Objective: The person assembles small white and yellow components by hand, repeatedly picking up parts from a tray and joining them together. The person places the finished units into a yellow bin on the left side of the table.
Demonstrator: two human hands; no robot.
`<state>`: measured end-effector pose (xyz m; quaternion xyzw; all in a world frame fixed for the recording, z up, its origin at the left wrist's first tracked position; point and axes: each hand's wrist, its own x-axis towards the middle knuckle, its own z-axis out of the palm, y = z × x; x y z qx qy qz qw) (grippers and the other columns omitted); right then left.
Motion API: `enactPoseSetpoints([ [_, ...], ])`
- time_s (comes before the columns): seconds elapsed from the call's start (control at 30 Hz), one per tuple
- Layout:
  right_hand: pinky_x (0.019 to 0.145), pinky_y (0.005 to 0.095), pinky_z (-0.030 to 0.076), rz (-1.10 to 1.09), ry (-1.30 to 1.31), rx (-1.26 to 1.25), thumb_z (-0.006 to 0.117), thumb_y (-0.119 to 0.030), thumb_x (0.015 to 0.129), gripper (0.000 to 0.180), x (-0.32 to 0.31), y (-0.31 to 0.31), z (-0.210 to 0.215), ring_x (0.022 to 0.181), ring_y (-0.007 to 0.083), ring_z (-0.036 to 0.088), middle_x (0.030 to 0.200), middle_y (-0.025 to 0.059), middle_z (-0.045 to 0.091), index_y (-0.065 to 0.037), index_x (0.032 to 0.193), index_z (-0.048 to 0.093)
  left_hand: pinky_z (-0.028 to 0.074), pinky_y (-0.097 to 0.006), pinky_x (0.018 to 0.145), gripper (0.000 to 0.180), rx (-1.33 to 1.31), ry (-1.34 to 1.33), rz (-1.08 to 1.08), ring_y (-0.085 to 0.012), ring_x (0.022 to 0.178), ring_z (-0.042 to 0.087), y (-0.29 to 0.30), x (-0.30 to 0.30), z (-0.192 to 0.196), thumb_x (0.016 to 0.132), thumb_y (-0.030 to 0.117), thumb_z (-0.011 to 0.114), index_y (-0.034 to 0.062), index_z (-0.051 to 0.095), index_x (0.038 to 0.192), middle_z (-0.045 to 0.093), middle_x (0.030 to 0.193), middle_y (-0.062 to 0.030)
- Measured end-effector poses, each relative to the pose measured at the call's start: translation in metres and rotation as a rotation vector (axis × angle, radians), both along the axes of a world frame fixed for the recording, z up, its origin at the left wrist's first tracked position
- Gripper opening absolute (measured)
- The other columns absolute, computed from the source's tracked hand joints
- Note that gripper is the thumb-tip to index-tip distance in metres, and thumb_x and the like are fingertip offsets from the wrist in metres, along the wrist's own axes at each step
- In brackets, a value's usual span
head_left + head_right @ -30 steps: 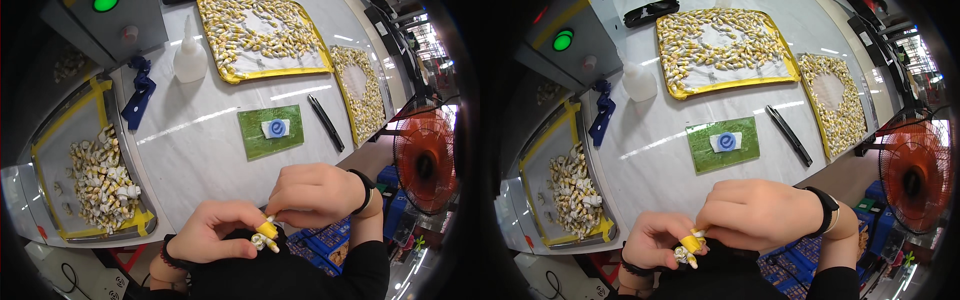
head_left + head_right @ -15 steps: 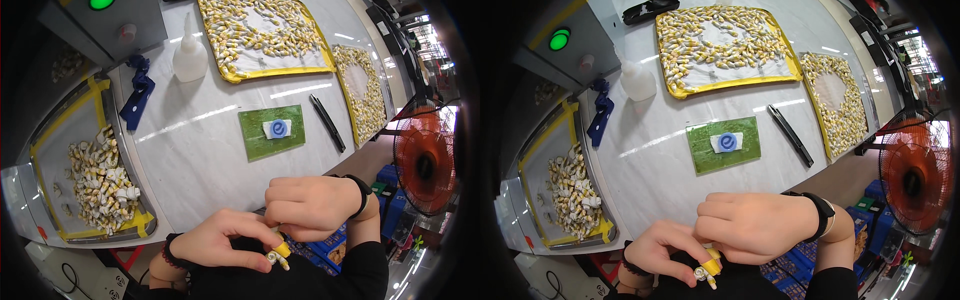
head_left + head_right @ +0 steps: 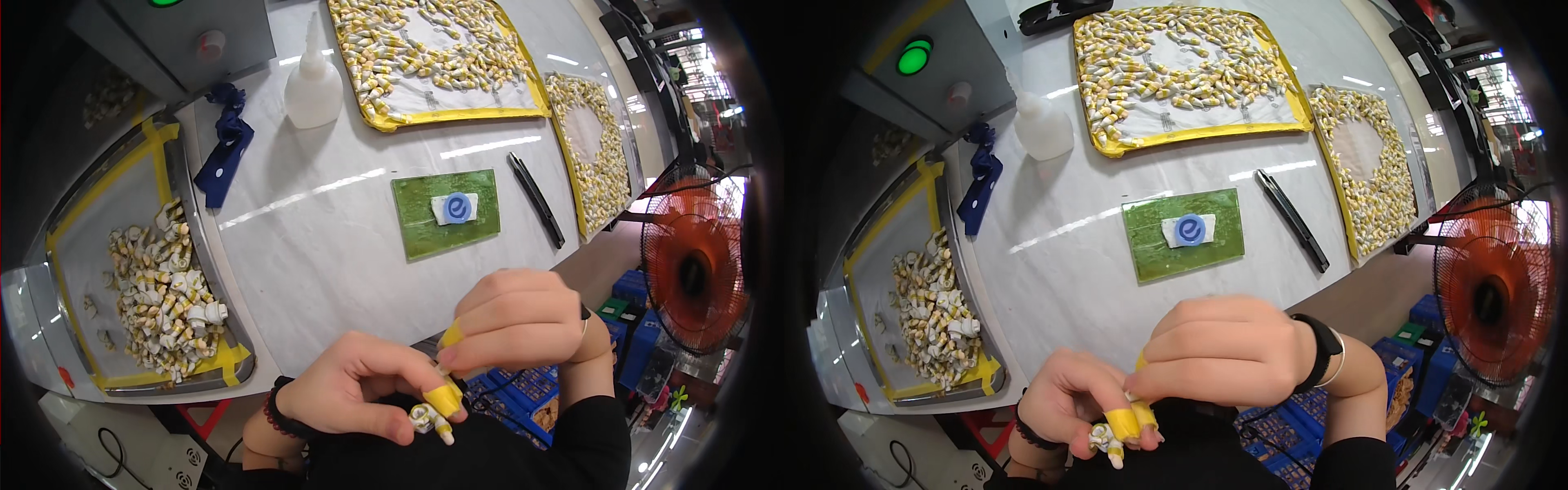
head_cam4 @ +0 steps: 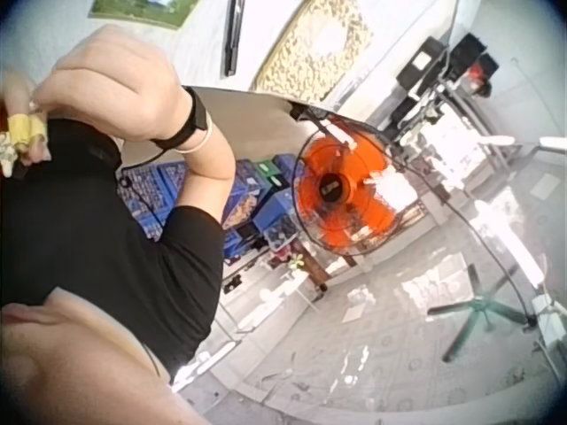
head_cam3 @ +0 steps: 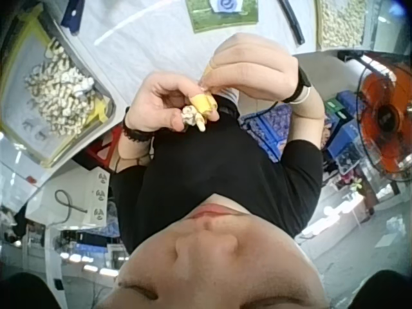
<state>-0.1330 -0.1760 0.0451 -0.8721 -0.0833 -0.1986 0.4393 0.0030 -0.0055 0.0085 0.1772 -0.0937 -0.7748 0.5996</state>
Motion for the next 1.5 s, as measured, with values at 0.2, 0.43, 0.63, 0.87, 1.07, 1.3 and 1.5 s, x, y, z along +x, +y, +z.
enactPoseSetpoints([
  [0.2,0.062,0.0316,0.049,-0.386,0.237,-0.677,0.062,-0.001,0.065,0.018,-0.004,-0.048,0.000,0.071,0.0233,0.059,0.077,0.0074,0.060,-0.003,0.082,0.062,0.054,-0.039,0.076,0.051,0.201,-0.168,0.189,-0.0210,0.077,0.064,0.003,-0.003,-0.003,0.071,0.038,0.077,-0.0013,0.053,0.093,0.063,0.078,-0.0148],
  [0.43,0.064,0.0306,0.048,-0.221,0.237,-0.832,0.061,-0.004,0.066,0.022,-0.003,-0.046,-0.014,0.074,0.0214,0.055,0.080,0.0064,0.056,0.000,0.088,0.059,0.055,-0.043,0.077,0.046,0.203,-0.112,0.262,-0.0156,0.070,0.060,0.004,-0.001,-0.003,0.078,0.035,0.071,-0.0014,0.049,0.097,0.063,0.082,-0.0138],
  [0.63,0.060,0.0304,0.048,-0.216,0.218,-0.824,0.064,-0.003,0.066,0.022,0.001,-0.041,-0.008,0.071,0.0217,0.056,0.078,0.0064,0.057,0.000,0.087,0.061,0.056,-0.042,0.071,0.040,0.185,0.031,0.233,-0.0152,0.065,0.059,0.005,-0.002,-0.012,0.079,0.032,0.070,-0.0016,0.051,0.091,0.062,0.076,-0.0129],
  [0.87,0.052,0.0278,0.048,-0.254,0.032,-0.161,0.071,0.002,0.059,0.019,0.018,-0.004,0.025,0.058,0.0194,0.058,0.070,0.0069,0.061,-0.003,0.077,0.067,0.055,-0.033,0.070,0.033,0.138,0.089,0.147,-0.0158,0.070,0.062,0.003,-0.002,-0.017,0.085,0.030,0.065,-0.0003,0.052,0.089,0.062,0.079,-0.0106],
  [1.07,0.051,0.0257,0.048,-0.257,-0.028,-0.208,0.072,0.000,0.057,0.021,0.021,0.015,0.017,0.059,0.0182,0.059,0.069,0.0046,0.062,-0.006,0.077,0.069,0.054,-0.028,0.071,0.025,0.122,0.096,0.187,-0.0154,0.076,0.064,0.001,-0.005,-0.014,0.088,0.024,0.062,0.0012,0.052,0.087,0.063,0.082,-0.0104],
  [1.3,0.052,0.0254,0.048,-0.273,0.017,-0.217,0.072,0.000,0.055,0.024,0.021,0.020,0.019,0.060,0.0179,0.060,0.070,0.0034,0.061,-0.006,0.078,0.070,0.052,-0.024,0.070,0.021,0.150,0.042,0.217,-0.0156,0.079,0.065,0.004,-0.006,-0.015,0.085,0.018,0.066,0.0026,0.052,0.086,0.064,0.083,-0.0096],
  [1.5,0.053,0.0251,0.048,-0.195,0.013,-0.242,0.071,-0.002,0.054,0.022,0.023,0.016,0.016,0.061,0.0170,0.060,0.070,0.0038,0.061,-0.005,0.075,0.069,0.052,-0.025,0.071,0.018,0.137,-0.020,0.233,-0.0163,0.083,0.065,0.004,-0.005,-0.015,0.084,0.012,0.066,0.0021,0.052,0.086,0.064,0.085,-0.0094],
])
